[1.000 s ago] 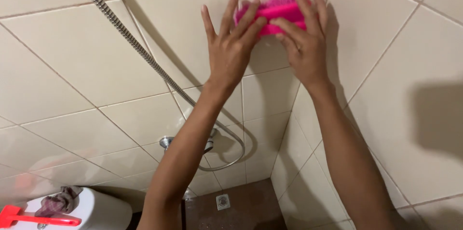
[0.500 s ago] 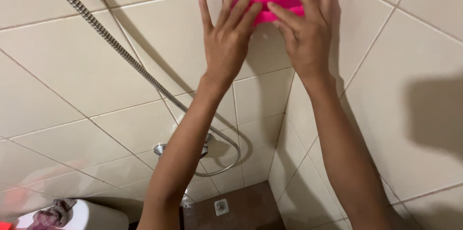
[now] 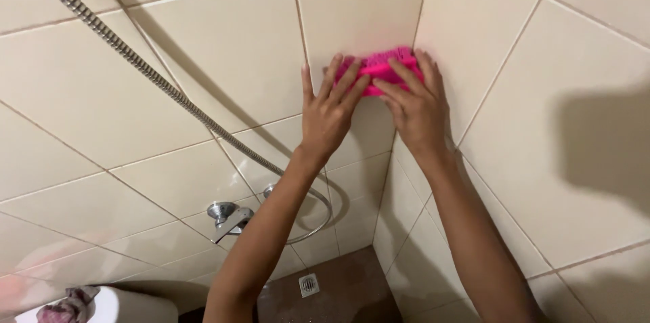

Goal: Scrubbing the bathroom wall tiles and fixtures with a brush.

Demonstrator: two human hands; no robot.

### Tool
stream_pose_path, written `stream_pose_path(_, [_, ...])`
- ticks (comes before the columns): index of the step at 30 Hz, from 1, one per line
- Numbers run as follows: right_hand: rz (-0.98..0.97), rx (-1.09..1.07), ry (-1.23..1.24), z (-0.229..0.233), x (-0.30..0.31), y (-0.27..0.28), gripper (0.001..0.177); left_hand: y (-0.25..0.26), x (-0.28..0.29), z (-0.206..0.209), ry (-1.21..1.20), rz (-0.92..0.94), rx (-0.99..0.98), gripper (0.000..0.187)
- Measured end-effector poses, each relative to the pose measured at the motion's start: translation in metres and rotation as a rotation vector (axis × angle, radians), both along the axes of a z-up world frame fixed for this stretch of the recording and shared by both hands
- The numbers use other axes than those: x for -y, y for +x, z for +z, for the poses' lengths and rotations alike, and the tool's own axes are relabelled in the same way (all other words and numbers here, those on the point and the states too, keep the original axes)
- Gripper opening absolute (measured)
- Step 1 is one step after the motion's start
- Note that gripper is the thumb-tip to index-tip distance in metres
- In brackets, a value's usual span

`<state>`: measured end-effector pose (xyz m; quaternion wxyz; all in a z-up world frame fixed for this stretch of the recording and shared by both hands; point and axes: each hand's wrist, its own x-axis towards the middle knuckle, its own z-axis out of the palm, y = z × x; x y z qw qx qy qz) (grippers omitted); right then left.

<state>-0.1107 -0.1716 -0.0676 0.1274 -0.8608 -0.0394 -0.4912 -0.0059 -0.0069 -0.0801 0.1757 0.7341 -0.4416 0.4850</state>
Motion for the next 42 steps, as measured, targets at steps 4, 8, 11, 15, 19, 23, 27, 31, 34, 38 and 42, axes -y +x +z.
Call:
stream_pose_path(4, [-0.007,-0.050,-0.025,-0.014,0.003,-0.004,0.032,0.005,0.001,-0.025,0.051,-0.035,-0.018,0.042])
stream_pose_path(8, [-0.024,-0.057,-0.074,-0.013,0.005,-0.004,0.028,0.010,0.004,-0.028,0.080,-0.061,-0.024,0.042])
stream_pose_path(11, [-0.031,-0.038,-0.085,-0.005,0.009,-0.004,0.027,0.011,0.007,-0.019,0.084,-0.064,-0.003,0.041])
stream_pose_path(15, [-0.029,-0.021,-0.091,0.012,0.010,-0.004,0.029,0.012,0.011,0.001,0.063,-0.083,0.016,0.040])
stream_pose_path(19, [-0.029,0.009,-0.107,0.031,0.011,-0.004,0.030,0.014,0.014,0.021,0.035,-0.091,0.035,0.036])
stream_pose_path(23, [0.005,0.093,-0.075,0.053,0.015,-0.001,0.029,0.016,0.018,0.051,-0.012,-0.106,0.060,0.035])
stream_pose_path(27, [0.007,0.159,-0.095,0.085,0.018,0.003,0.027,0.024,0.022,0.084,-0.042,-0.112,0.142,0.034])
stream_pose_path(31, [0.011,0.196,-0.116,0.121,0.013,-0.003,0.027,0.025,0.024,0.120,-0.079,-0.113,0.210,0.032])
stream_pose_path(34, [0.073,0.133,0.104,0.141,0.006,-0.006,0.022,0.024,0.024,0.138,-0.088,-0.120,0.197,0.036])
stream_pose_path(38, [0.044,0.167,-0.060,0.127,0.016,0.005,0.021,0.020,0.019,0.137,-0.095,-0.134,0.192,0.030])
stream_pose_path(42, [0.019,0.124,-0.043,0.105,0.010,0.006,0.020,0.017,0.011,0.117,-0.082,-0.145,0.157,0.029])
